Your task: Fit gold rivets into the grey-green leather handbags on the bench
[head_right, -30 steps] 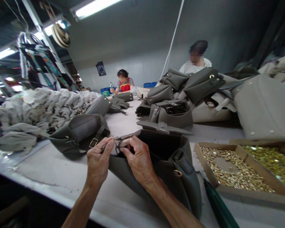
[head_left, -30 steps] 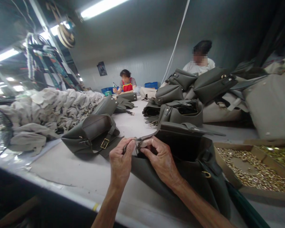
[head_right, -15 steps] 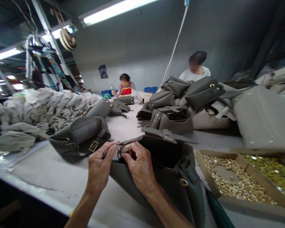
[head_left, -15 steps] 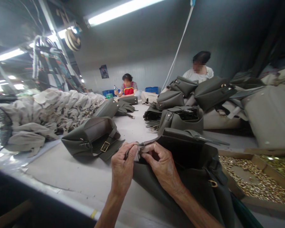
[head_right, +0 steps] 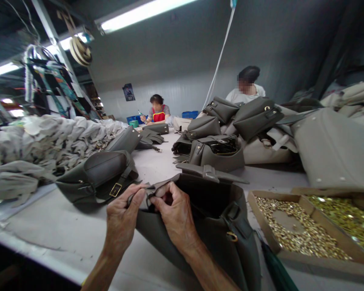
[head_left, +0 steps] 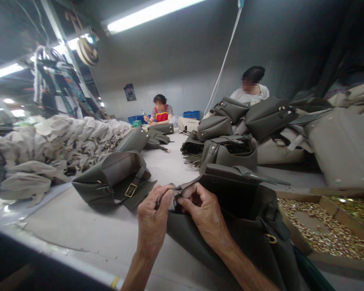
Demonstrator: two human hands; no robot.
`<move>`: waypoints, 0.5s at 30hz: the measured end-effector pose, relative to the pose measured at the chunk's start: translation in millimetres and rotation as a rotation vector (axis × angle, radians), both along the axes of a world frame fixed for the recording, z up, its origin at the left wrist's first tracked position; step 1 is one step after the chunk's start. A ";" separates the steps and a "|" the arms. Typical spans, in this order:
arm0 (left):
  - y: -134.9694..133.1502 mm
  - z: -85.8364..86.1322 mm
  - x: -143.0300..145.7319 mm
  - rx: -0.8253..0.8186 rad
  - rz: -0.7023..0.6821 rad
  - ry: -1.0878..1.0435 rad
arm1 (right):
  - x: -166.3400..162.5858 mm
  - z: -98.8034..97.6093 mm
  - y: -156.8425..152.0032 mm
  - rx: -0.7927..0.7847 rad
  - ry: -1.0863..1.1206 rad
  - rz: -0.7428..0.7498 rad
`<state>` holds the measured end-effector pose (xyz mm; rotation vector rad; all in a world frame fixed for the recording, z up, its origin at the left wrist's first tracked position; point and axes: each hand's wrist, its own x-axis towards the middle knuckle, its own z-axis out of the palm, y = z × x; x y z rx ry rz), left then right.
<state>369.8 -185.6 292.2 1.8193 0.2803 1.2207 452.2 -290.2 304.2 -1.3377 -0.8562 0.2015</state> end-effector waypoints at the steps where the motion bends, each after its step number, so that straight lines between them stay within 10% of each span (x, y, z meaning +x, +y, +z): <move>1: 0.6 -0.6 -0.1 0.001 0.002 -0.001 | 0.4 0.5 0.1 -0.003 0.015 0.009; 15: -4.1 -4.3 1.8 0.150 0.048 -0.016 | 5.5 -0.9 8.4 0.002 0.064 -0.034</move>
